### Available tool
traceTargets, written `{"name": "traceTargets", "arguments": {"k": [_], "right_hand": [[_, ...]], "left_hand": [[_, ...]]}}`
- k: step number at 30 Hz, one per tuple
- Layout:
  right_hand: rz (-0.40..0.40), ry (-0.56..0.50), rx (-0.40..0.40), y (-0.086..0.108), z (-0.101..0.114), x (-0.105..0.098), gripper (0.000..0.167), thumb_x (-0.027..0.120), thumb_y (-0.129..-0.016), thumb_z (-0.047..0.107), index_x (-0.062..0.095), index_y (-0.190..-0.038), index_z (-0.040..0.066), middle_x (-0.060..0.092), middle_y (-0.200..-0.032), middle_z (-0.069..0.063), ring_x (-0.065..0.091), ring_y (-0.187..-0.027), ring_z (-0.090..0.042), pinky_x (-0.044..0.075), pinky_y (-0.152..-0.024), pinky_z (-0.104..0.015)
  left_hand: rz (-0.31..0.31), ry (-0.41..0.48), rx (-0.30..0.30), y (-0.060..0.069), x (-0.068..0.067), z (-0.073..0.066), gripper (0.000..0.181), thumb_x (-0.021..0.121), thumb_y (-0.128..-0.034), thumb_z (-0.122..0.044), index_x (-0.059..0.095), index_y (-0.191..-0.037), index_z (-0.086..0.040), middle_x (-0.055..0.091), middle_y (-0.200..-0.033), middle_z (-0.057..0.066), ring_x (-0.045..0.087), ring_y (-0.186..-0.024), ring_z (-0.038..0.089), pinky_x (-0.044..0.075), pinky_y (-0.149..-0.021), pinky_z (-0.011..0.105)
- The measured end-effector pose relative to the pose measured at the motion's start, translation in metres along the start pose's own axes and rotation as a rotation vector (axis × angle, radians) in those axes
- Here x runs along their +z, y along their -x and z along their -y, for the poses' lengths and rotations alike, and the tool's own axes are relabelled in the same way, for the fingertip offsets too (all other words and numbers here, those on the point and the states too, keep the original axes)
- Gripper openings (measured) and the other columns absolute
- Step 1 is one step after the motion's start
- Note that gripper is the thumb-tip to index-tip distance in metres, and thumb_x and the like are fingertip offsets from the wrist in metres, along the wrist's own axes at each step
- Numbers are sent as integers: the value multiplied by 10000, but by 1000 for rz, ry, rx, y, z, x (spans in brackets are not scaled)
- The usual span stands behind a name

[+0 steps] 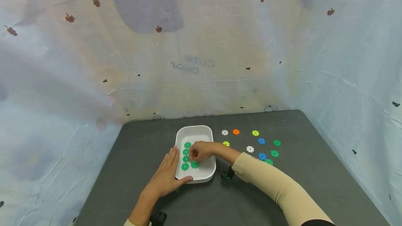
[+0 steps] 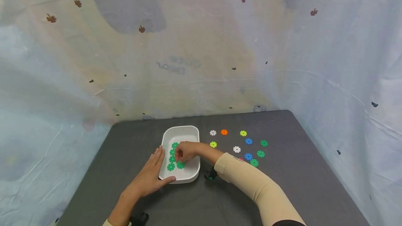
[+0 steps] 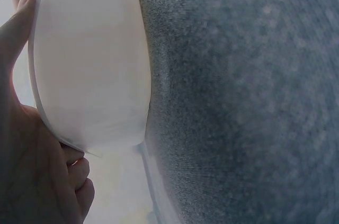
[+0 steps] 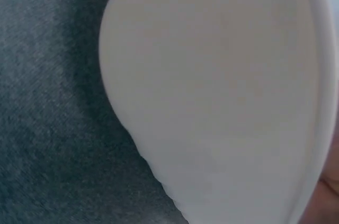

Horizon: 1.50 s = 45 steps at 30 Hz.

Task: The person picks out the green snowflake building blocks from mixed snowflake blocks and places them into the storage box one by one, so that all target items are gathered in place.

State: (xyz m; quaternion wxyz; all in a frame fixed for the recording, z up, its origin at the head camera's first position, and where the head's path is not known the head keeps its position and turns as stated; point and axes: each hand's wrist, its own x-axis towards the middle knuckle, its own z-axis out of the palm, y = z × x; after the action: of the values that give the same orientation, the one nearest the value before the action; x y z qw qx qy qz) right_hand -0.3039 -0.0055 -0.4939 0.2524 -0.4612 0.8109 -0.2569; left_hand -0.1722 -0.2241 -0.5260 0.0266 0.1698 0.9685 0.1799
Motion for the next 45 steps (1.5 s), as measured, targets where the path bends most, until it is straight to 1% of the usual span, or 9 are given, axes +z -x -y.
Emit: {"name": "traceTargets", "arguments": {"k": [9,12,15,17,22,29,37,41,45], "right_hand": [[-32,9,4,4,0,0,92,730,-957,-66,774,-1009,-5,732,-924,-81,574,-770,-17,506,-718,-172],[-77,22,-11,9,0,-3,65,741,-974,-36,767,-1008,13,730,-928,-55,594,-795,-22,525,-747,-179],[-140,25,-31,20,0,-11,47,740,-994,-1,760,-1030,22,727,-938,-19,617,-824,-35,547,-781,-196],[-178,7,-36,33,1,-18,49,735,-1003,15,755,-1043,35,718,-948,7,630,-843,-52,560,-800,-217],[-240,-41,-20,75,-7,-35,71,723,-1035,84,745,-1062,145,702,-977,63,648,-879,-72,582,-828,-259],[-314,-77,42,135,-25,-51,75,721,-1042,96,743,-1109,121,720,-996,16,677,-908,-113,605,-852,-308],[-394,-122,160,196,-47,-49,90,704,-1052,89,728,-1132,124,738,-1050,-42,706,-943,-164,609,-874,-301],[-421,-99,200,219,-59,-43,82,705,-1047,78,723,-1127,88,725,-1015,-43,704,-926,-237,605,-837,-307],[-442,-77,251,238,-70,-34,102,709,-1044,79,716,-1136,36,713,-990,-34,679,-895,-215,590,-800,-297]], "left_hand": [[13,-3,-9,-2,1,-1,1268,587,-918,-839,43,-1715,-17,-42,-1802,152,-4,-1668,320,92,-1350,529],[14,-17,-14,-2,1,0,1274,584,-914,-846,43,-1715,-16,-37,-1802,152,7,-1668,326,97,-1349,527],[10,-20,-19,-2,2,0,1275,609,-912,-832,51,-1714,-13,-26,-1801,155,16,-1668,331,102,-1348,533],[10,-16,-22,-2,2,-1,1270,634,-914,-810,51,-1714,-15,-27,-1802,152,9,-1668,326,99,-1348,534],[14,-8,-32,-2,1,-2,1277,640,-907,-814,51,-1716,-21,-37,-1802,142,1,-1668,321,99,-1348,534],[-12,-19,-26,-1,2,-2,1304,619,-883,-856,88,-1713,-3,-4,-1801,155,53,-1667,340,131,-1345,535],[0,-13,-31,-1,2,-2,1307,613,-881,-863,70,-1718,-18,-20,-1804,136,38,-1668,329,129,-1346,534],[-3,-7,-30,-2,2,-2,1299,633,-887,-841,70,-1717,-16,-19,-1804,136,36,-1669,326,123,-1348,526],[3,-5,-32,-2,1,-2,1290,655,-893,-817,68,-1717,-16,-25,-1805,135,32,-1669,325,116,-1349,525]]}}
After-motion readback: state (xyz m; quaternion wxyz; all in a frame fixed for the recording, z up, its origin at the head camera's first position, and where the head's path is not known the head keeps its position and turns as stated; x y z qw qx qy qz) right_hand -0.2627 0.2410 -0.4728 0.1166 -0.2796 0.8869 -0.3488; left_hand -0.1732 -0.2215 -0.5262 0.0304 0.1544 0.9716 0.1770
